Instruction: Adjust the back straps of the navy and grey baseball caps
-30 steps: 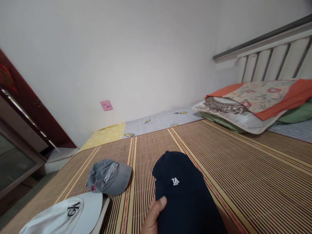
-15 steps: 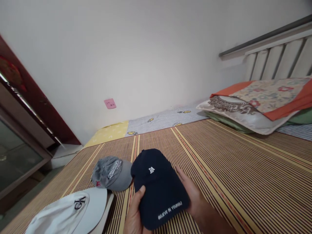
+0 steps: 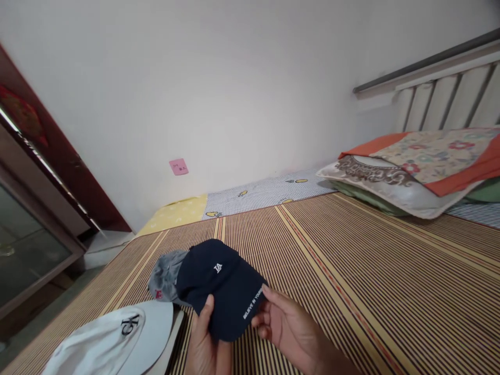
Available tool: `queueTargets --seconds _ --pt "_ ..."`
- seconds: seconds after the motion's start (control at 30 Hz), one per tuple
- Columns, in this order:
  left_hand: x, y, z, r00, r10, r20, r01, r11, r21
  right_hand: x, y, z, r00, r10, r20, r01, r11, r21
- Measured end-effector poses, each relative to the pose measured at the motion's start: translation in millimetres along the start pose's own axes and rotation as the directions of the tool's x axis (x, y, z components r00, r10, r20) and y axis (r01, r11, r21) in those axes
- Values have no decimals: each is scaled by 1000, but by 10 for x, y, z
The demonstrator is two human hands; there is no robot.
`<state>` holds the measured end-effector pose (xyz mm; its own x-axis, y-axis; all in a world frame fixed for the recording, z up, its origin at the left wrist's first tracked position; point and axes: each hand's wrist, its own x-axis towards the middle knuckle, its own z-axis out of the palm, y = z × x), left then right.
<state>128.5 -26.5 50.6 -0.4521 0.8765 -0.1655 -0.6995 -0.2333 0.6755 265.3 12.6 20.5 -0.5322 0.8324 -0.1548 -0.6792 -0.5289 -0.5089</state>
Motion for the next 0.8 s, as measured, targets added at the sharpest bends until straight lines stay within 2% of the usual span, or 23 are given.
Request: queueTargets --seconds 0.13,0.27,0.33,0.4,0.53,0.63,0.8 --pt "9 -33 -15 997 -23 70 20 999 40 -21 -65 28 994 -67 -82 68 998 16" --pt "-19 -61 33 976 -131 172 134 991 -6 -18 -196 17 986 -118 -121 122 992 22" --pt "-14 -137 35 969 -162 189 166 986 -5 -6 -257 -8 979 -155 -133 160 987 27" --pt "17 -290 1 964 -191 184 187 982 34 8 -317 -46 970 -198 -143 205 978 31" --pt "103 -760 -126 942 -277 190 239 950 202 31 -479 -143 935 -304 -184 315 948 33" --pt "102 -1084 -185 965 -212 153 139 911 389 32 -665 -226 888 -398 -230 411 911 13" --pt "-50 -1424 -246 965 -48 256 -130 764 632 -25 -1056 -407 818 -498 -289 523 852 12"
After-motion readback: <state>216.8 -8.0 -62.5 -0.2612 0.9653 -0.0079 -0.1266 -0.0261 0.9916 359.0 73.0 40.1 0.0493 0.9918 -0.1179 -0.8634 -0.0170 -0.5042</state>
